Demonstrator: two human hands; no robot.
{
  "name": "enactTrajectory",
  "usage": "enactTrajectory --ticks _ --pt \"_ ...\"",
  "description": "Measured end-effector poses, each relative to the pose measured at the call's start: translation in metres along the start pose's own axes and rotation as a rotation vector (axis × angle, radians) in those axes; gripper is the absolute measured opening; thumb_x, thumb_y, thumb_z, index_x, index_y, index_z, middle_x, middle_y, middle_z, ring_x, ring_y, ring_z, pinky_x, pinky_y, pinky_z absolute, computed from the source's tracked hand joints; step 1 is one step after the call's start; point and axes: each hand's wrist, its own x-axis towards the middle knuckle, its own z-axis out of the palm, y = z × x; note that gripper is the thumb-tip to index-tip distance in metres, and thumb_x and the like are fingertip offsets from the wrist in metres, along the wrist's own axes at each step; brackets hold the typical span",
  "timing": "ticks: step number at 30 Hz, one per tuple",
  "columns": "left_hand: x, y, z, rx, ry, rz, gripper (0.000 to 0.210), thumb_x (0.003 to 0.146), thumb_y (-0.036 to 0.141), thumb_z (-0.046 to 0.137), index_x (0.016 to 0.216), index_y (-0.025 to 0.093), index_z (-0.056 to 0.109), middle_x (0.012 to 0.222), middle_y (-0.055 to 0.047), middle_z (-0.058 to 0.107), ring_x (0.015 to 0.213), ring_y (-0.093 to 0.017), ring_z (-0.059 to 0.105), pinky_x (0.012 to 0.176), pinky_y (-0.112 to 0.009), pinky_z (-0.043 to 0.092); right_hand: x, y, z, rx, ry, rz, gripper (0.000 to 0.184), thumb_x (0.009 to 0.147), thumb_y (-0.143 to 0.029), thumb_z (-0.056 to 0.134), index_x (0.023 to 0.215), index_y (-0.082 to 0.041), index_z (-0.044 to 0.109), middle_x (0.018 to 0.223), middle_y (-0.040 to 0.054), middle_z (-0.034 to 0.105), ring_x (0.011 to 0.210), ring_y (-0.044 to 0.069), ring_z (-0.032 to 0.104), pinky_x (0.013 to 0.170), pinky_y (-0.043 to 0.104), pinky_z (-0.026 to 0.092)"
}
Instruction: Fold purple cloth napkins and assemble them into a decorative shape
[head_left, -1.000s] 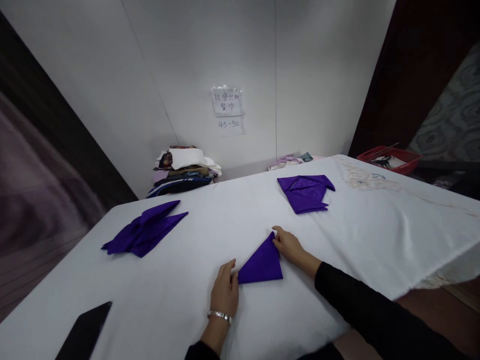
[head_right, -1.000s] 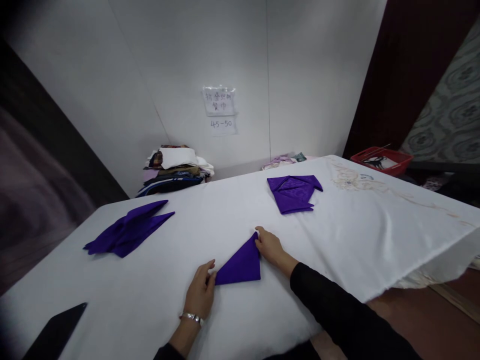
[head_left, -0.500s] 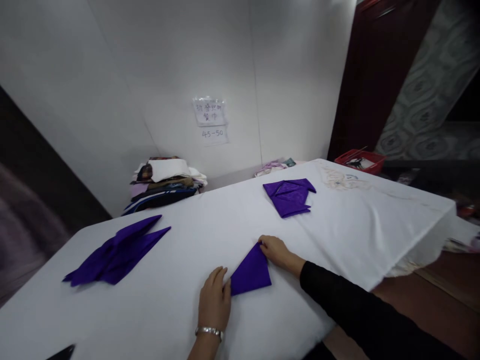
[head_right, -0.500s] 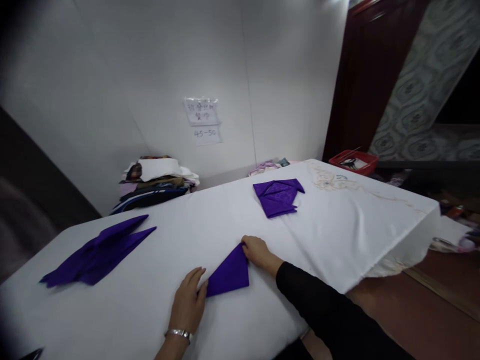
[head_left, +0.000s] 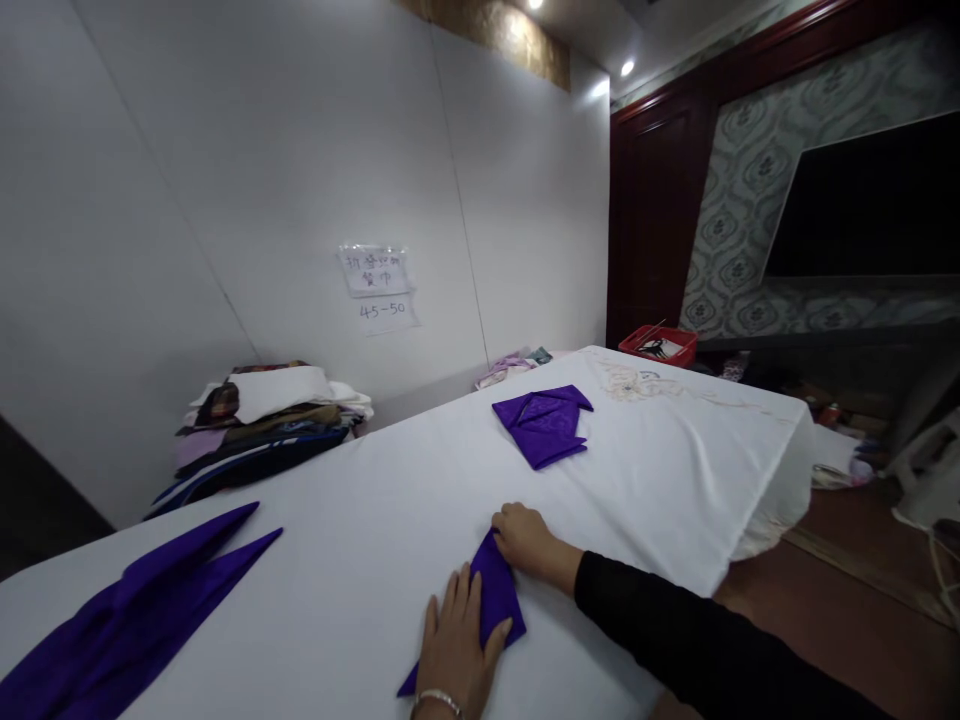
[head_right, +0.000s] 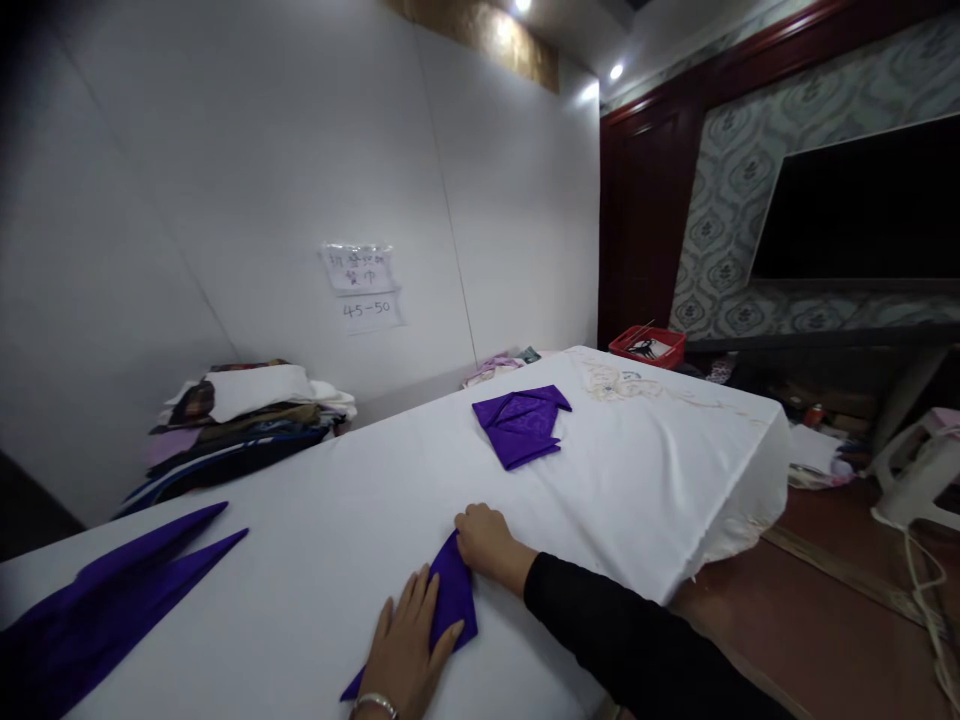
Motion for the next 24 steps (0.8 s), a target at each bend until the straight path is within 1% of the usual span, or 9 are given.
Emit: enactTrajectory --ticks 2,4,6,7,11,14,18,21,24 --pt "0.000 0.001 -0.002 -0.001 0.001 0.004 0.067 0.083 0.053 0.027 0.137 0.013 0.028 0.146 -0.009 0.021 0.134 -0.027 0.018 0.107 -0.052 0.017 -0.002 -0.012 -0.004 0.010 0.067 -0.118 0.026 0.082 -0.025 0.046 0.100 -0.014 0.062 0.111 0.0141 0.058 0.106 0.026 0.049 0.088 0.038 0.035" --pt "0.000 0.001 -0.003 0.002 0.002 0.010 0.066 0.083 0.053 0.029 0.135 0.012 0.034 0.143 -0.011 0.028 0.133 -0.029 0.022 0.107 -0.053 0.017 -0.005 -0.026 -0.003 0.070 0.108 -0.307 0.035 0.083 -0.036 0.049 0.112 -0.018 0.056 0.124 0.0117 0.051 0.117 0.025 0.040 0.098 0.040 0.027" --pt "0.001 0.000 -0.002 0.007 0.004 0.024 0.064 0.082 0.053 0.031 0.130 0.012 0.042 0.139 -0.013 0.038 0.131 -0.030 0.027 0.107 -0.053 0.017 -0.006 -0.037 0.004 0.140 0.062 -0.455 0.049 0.084 -0.049 0.046 0.124 -0.022 0.047 0.134 0.0097 0.043 0.126 0.025 0.030 0.103 0.044 0.018" --pt "0.001 0.000 -0.001 0.007 0.009 0.032 0.063 0.082 0.053 0.032 0.128 0.012 0.046 0.137 -0.014 0.041 0.130 -0.031 0.028 0.107 -0.052 0.017 -0.006 -0.039 0.009 0.160 0.011 -0.485 0.054 0.084 -0.054 0.043 0.128 -0.023 0.043 0.137 0.0099 0.039 0.129 0.025 0.025 0.104 0.047 0.015" --pt "0.002 -0.004 0.006 -0.016 0.037 0.043 0.063 0.082 0.053 0.032 0.129 0.013 0.045 0.137 -0.013 0.040 0.130 -0.031 0.028 0.106 -0.053 0.018 0.002 -0.031 0.028 0.151 -0.145 -0.384 0.066 0.085 -0.061 0.034 0.135 -0.018 0.035 0.141 0.0145 0.032 0.132 0.029 0.020 0.105 0.051 0.011" --pt "0.003 -0.004 0.008 -0.025 0.038 0.040 0.065 0.083 0.053 0.031 0.134 0.013 0.036 0.142 -0.012 0.031 0.132 -0.030 0.024 0.105 -0.054 0.018 0.011 -0.016 0.033 0.127 -0.136 -0.284 0.067 0.085 -0.062 0.029 0.136 -0.018 0.033 0.143 0.0142 0.029 0.133 0.029 0.018 0.105 0.050 0.009" --pt "0.003 0.000 0.004 -0.018 0.015 0.022 0.067 0.083 0.053 0.028 0.137 0.013 0.029 0.145 -0.010 0.021 0.134 -0.028 0.019 0.106 -0.053 0.017 0.022 -0.001 0.029 0.083 -0.124 -0.194 0.067 0.086 -0.062 0.025 0.137 -0.020 0.032 0.145 0.0126 0.024 0.134 0.029 0.014 0.105 0.052 0.006" --pt "0.000 -0.001 0.005 -0.014 -0.002 0.005 0.069 0.083 0.055 0.026 0.137 0.012 0.027 0.146 -0.009 0.018 0.134 -0.028 0.017 0.107 -0.053 0.015 0.027 0.005 0.026 0.055 -0.136 -0.150 0.066 0.087 -0.061 0.023 0.138 -0.020 0.031 0.146 0.0123 0.021 0.134 0.028 0.012 0.105 0.052 0.004" --pt "-0.011 -0.012 0.016 -0.008 0.023 -0.032 0.073 0.081 0.058 0.029 0.137 0.011 0.028 0.145 -0.010 0.021 0.134 -0.028 0.020 0.106 -0.053 0.016 0.029 0.007 0.025 0.047 -0.139 -0.141 0.064 0.088 -0.059 0.022 0.138 -0.021 0.030 0.147 0.0115 0.020 0.135 0.027 0.011 0.105 0.052 0.004"
